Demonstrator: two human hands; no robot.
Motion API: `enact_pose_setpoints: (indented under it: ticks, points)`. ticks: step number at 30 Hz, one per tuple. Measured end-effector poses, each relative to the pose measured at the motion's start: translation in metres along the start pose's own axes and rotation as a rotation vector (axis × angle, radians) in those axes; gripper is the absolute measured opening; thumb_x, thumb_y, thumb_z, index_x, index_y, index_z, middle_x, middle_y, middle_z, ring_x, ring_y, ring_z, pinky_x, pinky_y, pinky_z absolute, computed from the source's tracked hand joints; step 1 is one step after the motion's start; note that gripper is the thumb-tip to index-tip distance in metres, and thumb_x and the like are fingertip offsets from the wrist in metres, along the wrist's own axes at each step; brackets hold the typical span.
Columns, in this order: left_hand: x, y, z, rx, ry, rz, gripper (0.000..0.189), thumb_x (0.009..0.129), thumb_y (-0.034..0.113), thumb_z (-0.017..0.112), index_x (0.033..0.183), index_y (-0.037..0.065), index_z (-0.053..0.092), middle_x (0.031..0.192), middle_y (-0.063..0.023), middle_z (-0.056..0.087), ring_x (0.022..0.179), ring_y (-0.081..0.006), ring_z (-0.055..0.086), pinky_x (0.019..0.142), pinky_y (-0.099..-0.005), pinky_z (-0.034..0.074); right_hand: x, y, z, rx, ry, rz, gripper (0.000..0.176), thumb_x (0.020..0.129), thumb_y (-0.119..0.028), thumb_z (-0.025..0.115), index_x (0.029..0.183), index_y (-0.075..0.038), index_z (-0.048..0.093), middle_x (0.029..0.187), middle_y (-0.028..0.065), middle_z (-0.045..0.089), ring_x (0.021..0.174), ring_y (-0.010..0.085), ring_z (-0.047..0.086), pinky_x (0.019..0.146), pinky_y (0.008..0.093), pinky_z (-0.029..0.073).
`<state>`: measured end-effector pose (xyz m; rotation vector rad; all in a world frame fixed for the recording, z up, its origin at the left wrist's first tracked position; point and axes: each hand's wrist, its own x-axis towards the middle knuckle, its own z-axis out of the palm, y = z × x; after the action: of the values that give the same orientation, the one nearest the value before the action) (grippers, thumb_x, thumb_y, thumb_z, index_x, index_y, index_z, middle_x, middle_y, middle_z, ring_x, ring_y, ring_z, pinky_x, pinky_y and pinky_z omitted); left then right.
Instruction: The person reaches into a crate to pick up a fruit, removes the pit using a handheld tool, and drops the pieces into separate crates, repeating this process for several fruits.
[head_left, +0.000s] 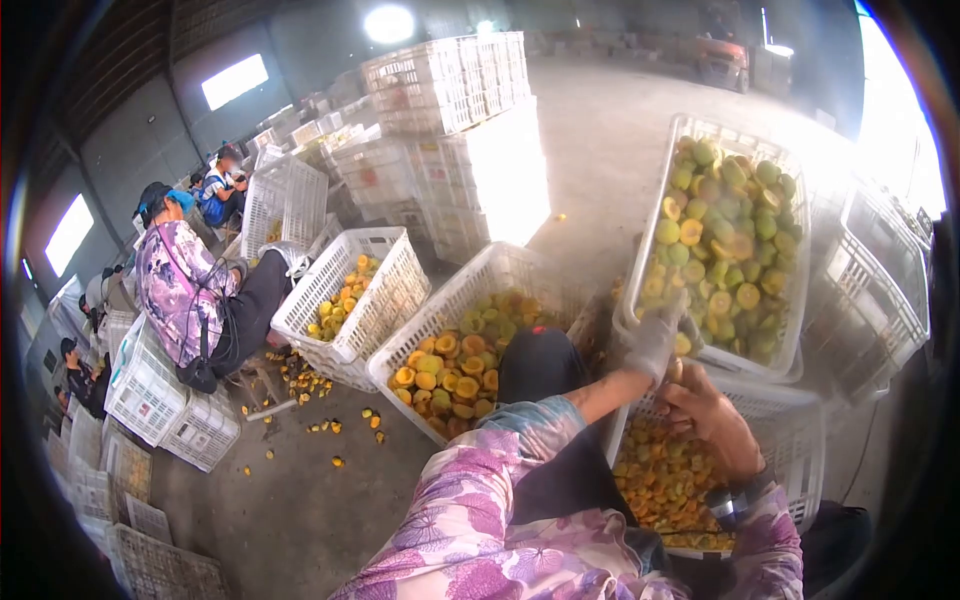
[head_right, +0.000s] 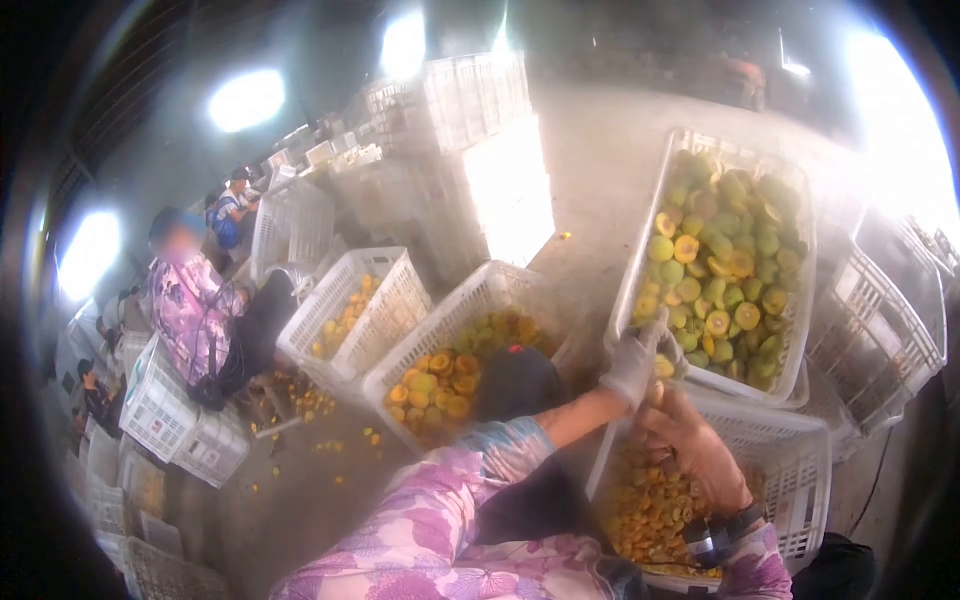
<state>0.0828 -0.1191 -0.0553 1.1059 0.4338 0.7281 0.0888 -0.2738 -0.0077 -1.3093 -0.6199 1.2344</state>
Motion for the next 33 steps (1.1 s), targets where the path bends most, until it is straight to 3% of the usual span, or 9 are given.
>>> enact_pose_setpoints:
  ticks: [7,10,13,14,16,18,21,27,33]
  points:
    - [-0.020,0.029,0.003,-0.272,-0.192,-0.433,0.048,0.096,0.044,0.050,0.061,0.010,0.049,0.058,-0.0085,0.054,0.052,-0.0210,0.054,0.049,-0.0319,0.044,0.007,-0.001,-0.021,-0.285,-0.163,-0.188,0.031,0.086,-0.006,0.055,0.116,-0.008,0.048,0.078,0.0052,0.053,0.053,0.0083,0.041,0.046,0.0250,0.034]
    - [0.017,-0.026,-0.011,-0.450,-0.266,-0.487,0.047,0.095,0.049,0.047,0.068,0.011,0.052,0.063,-0.0063,0.056,0.055,-0.0197,0.056,0.051,-0.0323,0.046,0.000,0.001,-0.042,-1.171,-0.092,-0.665,0.023,0.075,-0.001,0.062,0.098,-0.002,0.062,0.072,0.0117,0.060,0.063,0.0306,0.058,0.057,0.0361,0.046]
    - [0.051,-0.035,-0.037,0.119,0.070,-0.236,0.044,0.094,0.051,0.047,0.077,0.013,0.060,0.064,-0.0050,0.056,0.057,-0.0166,0.056,0.057,-0.0320,0.048,-0.038,0.021,-0.096,-1.196,-0.057,-0.595,0.031,0.077,-0.009,0.067,0.107,-0.005,0.061,0.096,0.0120,0.059,0.092,0.0311,0.053,0.076,0.0364,0.044]
    - [0.006,0.061,-0.032,0.443,0.139,-0.104,0.044,0.094,0.049,0.047,0.074,0.013,0.064,0.063,-0.0048,0.057,0.056,-0.0172,0.056,0.057,-0.0343,0.047,-0.031,0.023,-0.134,-1.194,-0.052,-0.593,0.031,0.077,-0.009,0.067,0.107,-0.005,0.061,0.096,0.0120,0.059,0.092,0.0311,0.053,0.076,0.0364,0.044]
    - [0.042,0.071,-0.082,0.756,0.362,0.207,0.045,0.093,0.050,0.048,0.085,0.010,0.066,0.072,-0.0087,0.063,0.062,-0.0237,0.060,0.062,-0.0365,0.048,-0.013,0.028,-0.188,-1.492,-0.115,-0.671,0.028,0.075,-0.005,0.064,0.103,-0.008,0.063,0.100,0.0101,0.059,0.087,0.0323,0.053,0.075,0.0404,0.044]
    - [0.042,0.086,-0.107,1.336,0.799,0.764,0.038,0.091,0.040,0.055,0.103,0.005,0.063,0.094,-0.0161,0.065,0.082,-0.0297,0.063,0.074,-0.0374,0.049,-0.024,-0.012,-0.154,-1.472,0.329,-0.602,0.021,0.078,-0.003,0.057,0.097,-0.007,0.064,0.089,0.0141,0.060,0.083,0.0329,0.057,0.072,0.0415,0.045]
    - [0.024,0.101,-0.096,1.460,0.965,0.955,0.033,0.089,0.030,0.058,0.109,0.004,0.062,0.106,-0.0185,0.062,0.097,-0.0321,0.059,0.085,-0.0383,0.047,0.015,0.013,-0.193,-1.729,0.599,-0.865,0.015,0.081,-0.006,0.053,0.092,-0.007,0.063,0.087,0.0151,0.057,0.086,0.0358,0.057,0.071,0.0456,0.044]
    - [0.032,0.052,-0.063,1.166,0.331,0.817,0.035,0.091,0.030,0.057,0.114,0.005,0.060,0.110,-0.0179,0.062,0.102,-0.0334,0.058,0.091,-0.0393,0.045,0.031,-0.006,-0.184,-1.724,0.696,-0.591,0.011,0.083,-0.011,0.054,0.090,-0.005,0.062,0.097,0.0175,0.061,0.085,0.0405,0.057,0.072,0.0483,0.044]
    - [0.001,0.048,-0.025,0.821,-0.117,0.184,0.034,0.096,0.031,0.053,0.112,0.003,0.062,0.095,-0.0131,0.068,0.088,-0.0297,0.065,0.078,-0.0358,0.050,0.050,-0.016,-0.191,-1.625,0.780,-0.449,0.013,0.083,-0.007,0.056,0.094,-0.007,0.063,0.096,0.0165,0.063,0.085,0.0337,0.059,0.074,0.0440,0.048]
